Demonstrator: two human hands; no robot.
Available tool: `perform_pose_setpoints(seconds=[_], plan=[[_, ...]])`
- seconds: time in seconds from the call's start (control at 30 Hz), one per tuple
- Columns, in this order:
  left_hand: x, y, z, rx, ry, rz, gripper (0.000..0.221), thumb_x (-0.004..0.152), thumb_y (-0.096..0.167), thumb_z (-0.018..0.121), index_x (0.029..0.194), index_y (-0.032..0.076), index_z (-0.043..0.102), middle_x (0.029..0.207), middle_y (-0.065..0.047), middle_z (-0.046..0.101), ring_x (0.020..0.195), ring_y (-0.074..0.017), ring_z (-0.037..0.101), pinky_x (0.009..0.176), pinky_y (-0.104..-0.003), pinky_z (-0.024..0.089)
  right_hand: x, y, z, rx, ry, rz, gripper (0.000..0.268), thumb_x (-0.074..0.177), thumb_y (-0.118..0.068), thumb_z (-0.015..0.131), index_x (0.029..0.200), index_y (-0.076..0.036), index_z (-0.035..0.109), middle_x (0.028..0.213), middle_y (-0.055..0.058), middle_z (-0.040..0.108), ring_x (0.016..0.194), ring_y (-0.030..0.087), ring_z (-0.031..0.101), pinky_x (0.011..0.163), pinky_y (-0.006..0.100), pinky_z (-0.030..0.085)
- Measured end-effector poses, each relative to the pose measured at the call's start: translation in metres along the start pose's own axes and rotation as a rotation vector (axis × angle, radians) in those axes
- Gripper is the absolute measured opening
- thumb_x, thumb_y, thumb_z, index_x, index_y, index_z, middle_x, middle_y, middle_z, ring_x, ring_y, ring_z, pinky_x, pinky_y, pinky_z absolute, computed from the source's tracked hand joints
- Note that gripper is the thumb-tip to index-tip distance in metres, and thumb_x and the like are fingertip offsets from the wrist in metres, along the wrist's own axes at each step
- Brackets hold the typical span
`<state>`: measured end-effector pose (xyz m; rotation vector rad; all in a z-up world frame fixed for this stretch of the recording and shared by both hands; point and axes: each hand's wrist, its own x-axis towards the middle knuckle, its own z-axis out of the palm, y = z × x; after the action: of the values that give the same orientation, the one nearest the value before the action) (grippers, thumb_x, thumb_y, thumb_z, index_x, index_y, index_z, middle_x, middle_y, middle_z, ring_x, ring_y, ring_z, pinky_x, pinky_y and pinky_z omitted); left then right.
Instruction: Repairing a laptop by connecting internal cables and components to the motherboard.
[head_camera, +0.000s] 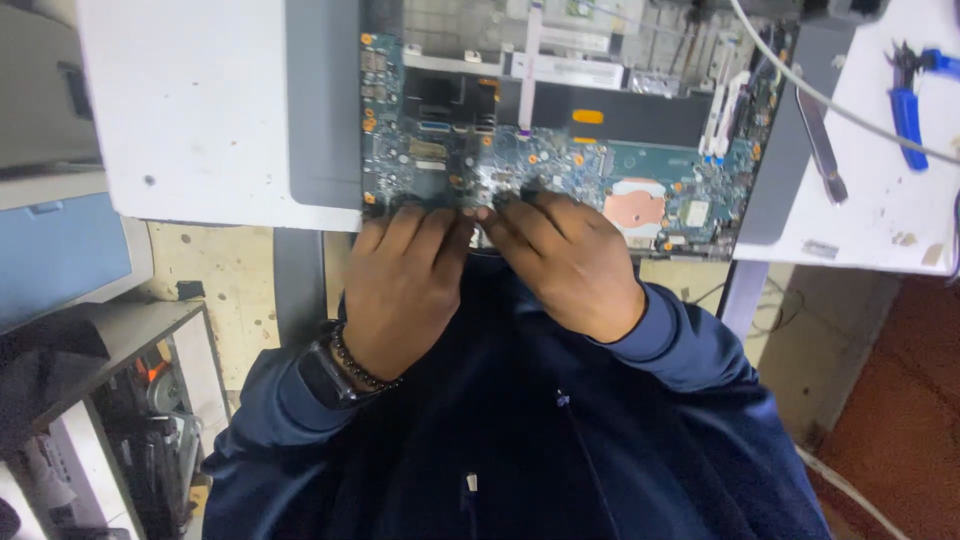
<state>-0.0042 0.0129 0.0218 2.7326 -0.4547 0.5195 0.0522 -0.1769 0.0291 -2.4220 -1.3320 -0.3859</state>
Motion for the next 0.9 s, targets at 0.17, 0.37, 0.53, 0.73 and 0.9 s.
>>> perform_pose_setpoints(seconds=[0.17,0.37,0.53,0.73,0.9], plan=[[-0.008,-0.002,0.008,0.027,-0.015,0.026,0.019,0.100,0.010,0.063,0.116,0.008,0.073,0.104,-0.011,0.062,0.102,-0.0319,0.063,0.082,-0.042,0.048,-0.014,-0.003,0.013,0.002,0.056,0.063,0.011,0.105,-0.009,0.064,0.112,-0.005,0.071,0.103,0.015,0.066,0.095,0.036,0.067,0.075,0.044,0.055],[-0.011,-0.003,0.013,-0.026,-0.048,0.064,0.034,0.101,0.028,0.073,0.125,0.005,0.071,0.118,-0.013,0.065,0.111,-0.0334,0.064,0.091,-0.045,0.053,-0.043,-0.007,0.002,0.103,0.158,0.093,0.016,0.105,-0.014,0.061,0.105,-0.005,0.075,0.102,0.014,0.068,0.093,0.036,0.067,0.073,0.043,0.054],[-0.013,-0.004,0.016,-0.083,-0.055,0.085,0.043,0.100,0.033,0.073,0.131,0.002,0.069,0.118,-0.015,0.066,0.115,-0.0364,0.064,0.099,-0.049,0.053,-0.066,0.005,-0.010,0.194,0.161,0.032,0.029,0.107,-0.019,0.053,0.112,-0.002,0.076,0.102,0.017,0.069,0.094,0.038,0.068,0.076,0.044,0.055],[-0.013,-0.006,0.029,0.046,0.060,0.133,0.018,0.103,0.009,0.066,0.117,0.005,0.076,0.091,-0.009,0.063,0.101,-0.0290,0.069,0.086,-0.043,0.057,-0.089,0.014,-0.012,0.273,0.172,-0.012,0.025,0.104,-0.015,0.057,0.103,0.000,0.077,0.097,0.019,0.068,0.089,0.038,0.069,0.072,0.045,0.057],[-0.018,-0.005,0.037,0.117,0.093,0.169,0.028,0.099,0.004,0.055,0.117,0.003,0.077,0.093,-0.011,0.063,0.101,-0.0312,0.070,0.085,-0.044,0.057,-0.106,0.031,-0.014,0.255,0.187,-0.012,0.033,0.105,-0.021,0.052,0.102,0.000,0.077,0.098,0.018,0.069,0.090,0.039,0.069,0.074,0.046,0.057]])
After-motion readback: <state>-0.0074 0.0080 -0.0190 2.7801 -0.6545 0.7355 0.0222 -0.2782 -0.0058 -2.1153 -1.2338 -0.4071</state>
